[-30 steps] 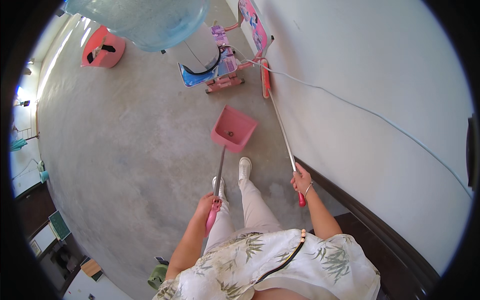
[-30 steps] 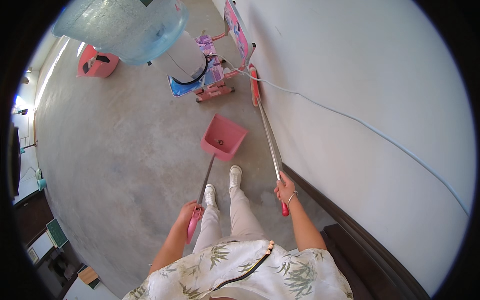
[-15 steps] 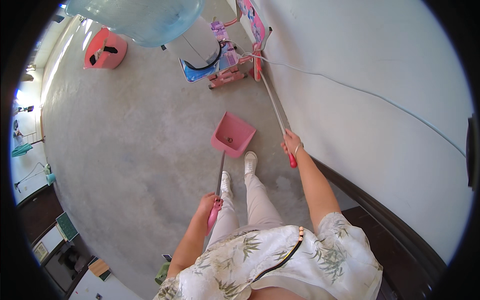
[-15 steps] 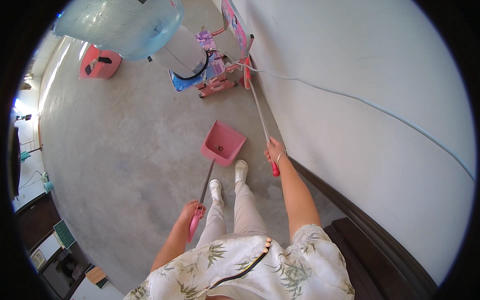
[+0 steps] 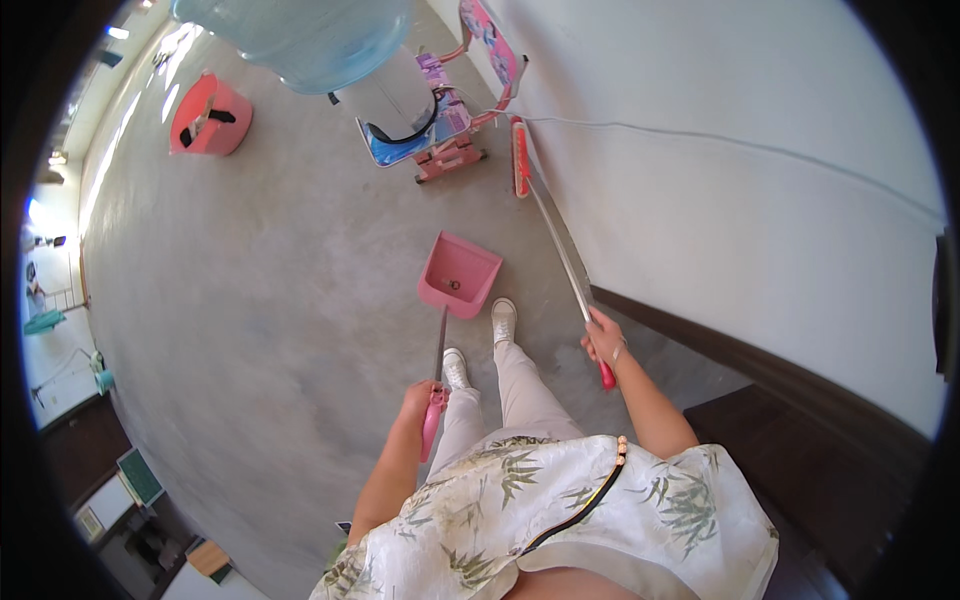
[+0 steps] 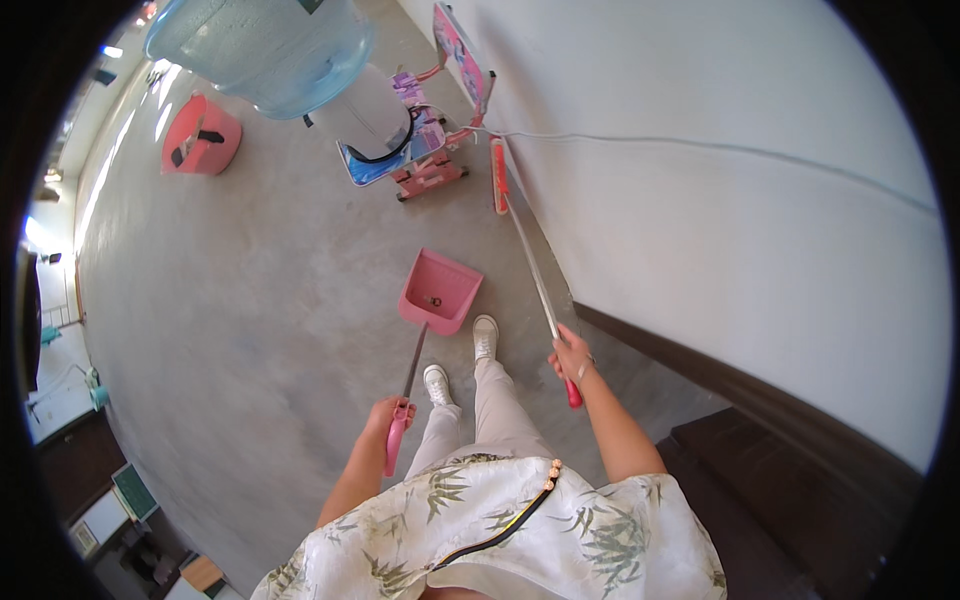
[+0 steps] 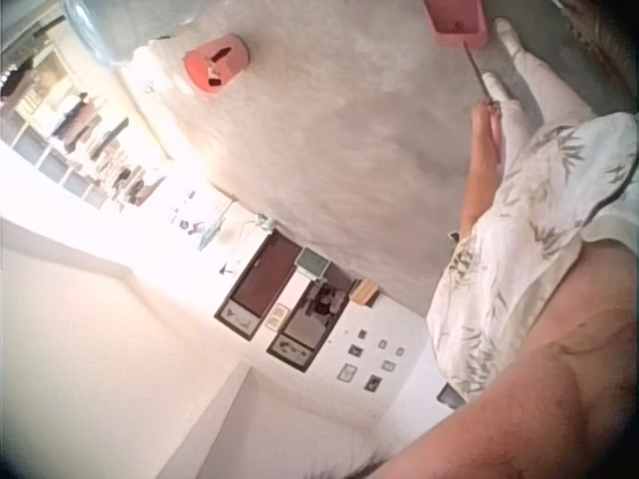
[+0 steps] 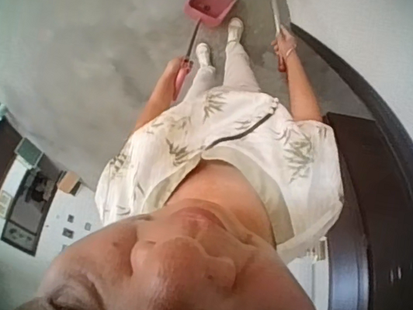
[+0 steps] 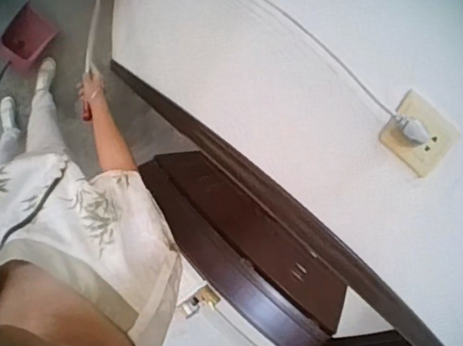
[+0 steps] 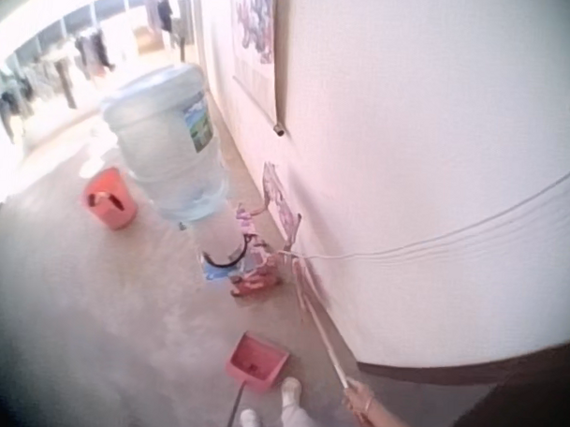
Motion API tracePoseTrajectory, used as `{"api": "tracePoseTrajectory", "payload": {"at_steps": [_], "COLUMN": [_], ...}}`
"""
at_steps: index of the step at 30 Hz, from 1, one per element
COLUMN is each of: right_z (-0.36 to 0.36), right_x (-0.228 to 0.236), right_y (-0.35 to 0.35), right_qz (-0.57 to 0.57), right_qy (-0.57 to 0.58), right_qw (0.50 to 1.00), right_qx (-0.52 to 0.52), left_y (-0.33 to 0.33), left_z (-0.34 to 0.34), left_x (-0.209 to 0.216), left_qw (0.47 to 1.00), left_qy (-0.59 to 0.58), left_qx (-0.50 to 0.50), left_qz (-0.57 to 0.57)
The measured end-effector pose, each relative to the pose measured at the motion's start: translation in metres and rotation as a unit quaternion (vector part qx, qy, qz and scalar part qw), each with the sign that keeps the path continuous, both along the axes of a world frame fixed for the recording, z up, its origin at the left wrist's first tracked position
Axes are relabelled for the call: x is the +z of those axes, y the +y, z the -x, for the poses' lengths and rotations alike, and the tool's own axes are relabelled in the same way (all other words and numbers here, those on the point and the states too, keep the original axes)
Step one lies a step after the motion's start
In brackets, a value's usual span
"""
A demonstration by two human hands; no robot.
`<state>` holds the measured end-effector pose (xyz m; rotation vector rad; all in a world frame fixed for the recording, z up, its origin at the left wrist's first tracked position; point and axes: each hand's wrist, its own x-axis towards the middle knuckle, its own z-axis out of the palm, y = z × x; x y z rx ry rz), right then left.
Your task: The person sweeps the floor using a broom and dustpan, collecting debris and emptying it into a trash bin. They then switch to a mop to clean the floor surface in the same room.
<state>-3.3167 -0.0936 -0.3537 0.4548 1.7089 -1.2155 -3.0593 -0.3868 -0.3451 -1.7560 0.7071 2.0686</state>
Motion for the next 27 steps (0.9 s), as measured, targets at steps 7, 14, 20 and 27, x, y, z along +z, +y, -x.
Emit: {"api": "tracePoseTrajectory", "payload": {"at_steps": [7,14,20,27], "right_z": [-0.045,-0.138,-0.068,0.001], "right_x": [-0.022,-0.019,-0.061,-0.105], "right_y": [-0.027,0.046,-0.014,-0.054], "right_qz": [-0.152,-0.24,-0.308,-0.359], "right_qy": [0.01,0.222,0.244,0.034], "right_qw": [0.984,0.892,0.823,0.905], "right_qx": [0.087,0.311,0.41,0.225], "left_y": [-0.022,-0.027,-0.031,-0.038], "left_z": [-0.06,-0.098,-0.136,-0.148], "left_x": [-0.03,-0.012,-0.02,-0.021], "left_qw": [0.999,0.999,0.998,0.993], "left_qy": [-0.008,-0.018,-0.032,-0.094], "left_qx": [-0.026,-0.027,0.003,0.018], "left_qz": [-0.039,-0.038,-0.051,-0.066]}}
